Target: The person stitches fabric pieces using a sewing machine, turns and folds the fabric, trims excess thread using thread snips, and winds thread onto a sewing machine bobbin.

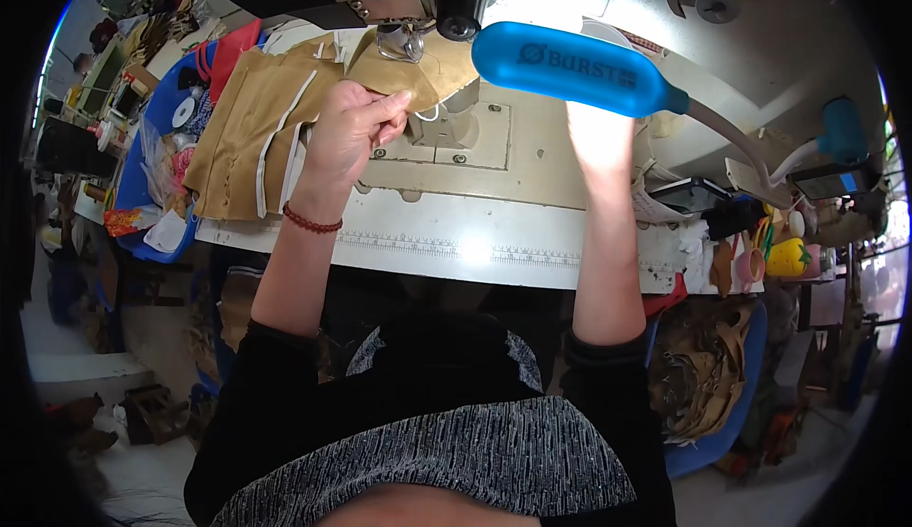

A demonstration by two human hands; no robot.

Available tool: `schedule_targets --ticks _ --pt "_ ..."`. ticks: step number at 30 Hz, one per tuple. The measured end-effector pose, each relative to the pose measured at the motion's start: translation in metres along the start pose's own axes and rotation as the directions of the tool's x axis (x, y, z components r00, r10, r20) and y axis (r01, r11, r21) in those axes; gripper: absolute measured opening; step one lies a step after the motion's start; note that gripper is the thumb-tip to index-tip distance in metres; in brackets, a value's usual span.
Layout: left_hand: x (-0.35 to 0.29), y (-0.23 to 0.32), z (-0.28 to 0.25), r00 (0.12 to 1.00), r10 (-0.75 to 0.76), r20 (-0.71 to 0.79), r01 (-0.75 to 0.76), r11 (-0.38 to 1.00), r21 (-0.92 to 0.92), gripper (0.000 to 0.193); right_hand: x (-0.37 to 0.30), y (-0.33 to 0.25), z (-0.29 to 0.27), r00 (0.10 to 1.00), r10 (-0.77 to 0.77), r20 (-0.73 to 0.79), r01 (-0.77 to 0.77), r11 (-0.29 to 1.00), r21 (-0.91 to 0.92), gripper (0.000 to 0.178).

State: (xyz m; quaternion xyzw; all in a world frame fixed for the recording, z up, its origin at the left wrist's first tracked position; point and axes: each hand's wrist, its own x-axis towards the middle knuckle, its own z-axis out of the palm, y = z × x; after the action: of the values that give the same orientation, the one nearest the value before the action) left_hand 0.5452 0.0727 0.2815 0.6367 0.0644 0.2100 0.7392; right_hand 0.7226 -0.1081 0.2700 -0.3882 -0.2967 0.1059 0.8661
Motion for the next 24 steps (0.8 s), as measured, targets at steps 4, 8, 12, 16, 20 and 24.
schedule_targets --ticks 4,8,12,16,20,24 --pt "0.003 -0.006 -0.006 1.0 -0.015 -0.021 0.017 0.996 0.083 0.029 0.007 0.018 0.029 0.983 0.175 -0.058 -0.184 0.925 -0.333 0.027" --pt "0.007 -0.006 0.002 0.992 -0.028 -0.125 0.029 1.0 0.005 0.03 0.013 0.029 0.035 0.954 0.298 0.04 -0.277 0.923 -0.268 0.025" --pt "-0.001 -0.005 0.007 0.994 -0.031 -0.101 0.043 0.992 0.116 0.032 -0.023 0.002 0.042 0.998 -0.061 0.003 0.061 0.991 -0.115 0.019" --pt "-0.044 -0.013 0.015 0.961 -0.239 0.137 0.18 0.922 0.343 0.035 -0.085 -0.05 0.024 0.979 0.202 -0.004 -0.168 0.802 -0.573 0.017" --pt "-0.095 -0.058 0.003 0.876 -0.43 0.221 0.349 0.879 0.326 0.037 -0.09 -0.075 -0.027 0.631 0.776 0.022 -0.528 0.449 -0.721 0.013" --pt "-0.113 -0.076 -0.002 0.796 -0.581 0.172 0.52 0.801 0.297 0.041 -0.066 -0.046 -0.008 0.954 0.295 0.059 -0.154 0.648 -0.746 0.023"
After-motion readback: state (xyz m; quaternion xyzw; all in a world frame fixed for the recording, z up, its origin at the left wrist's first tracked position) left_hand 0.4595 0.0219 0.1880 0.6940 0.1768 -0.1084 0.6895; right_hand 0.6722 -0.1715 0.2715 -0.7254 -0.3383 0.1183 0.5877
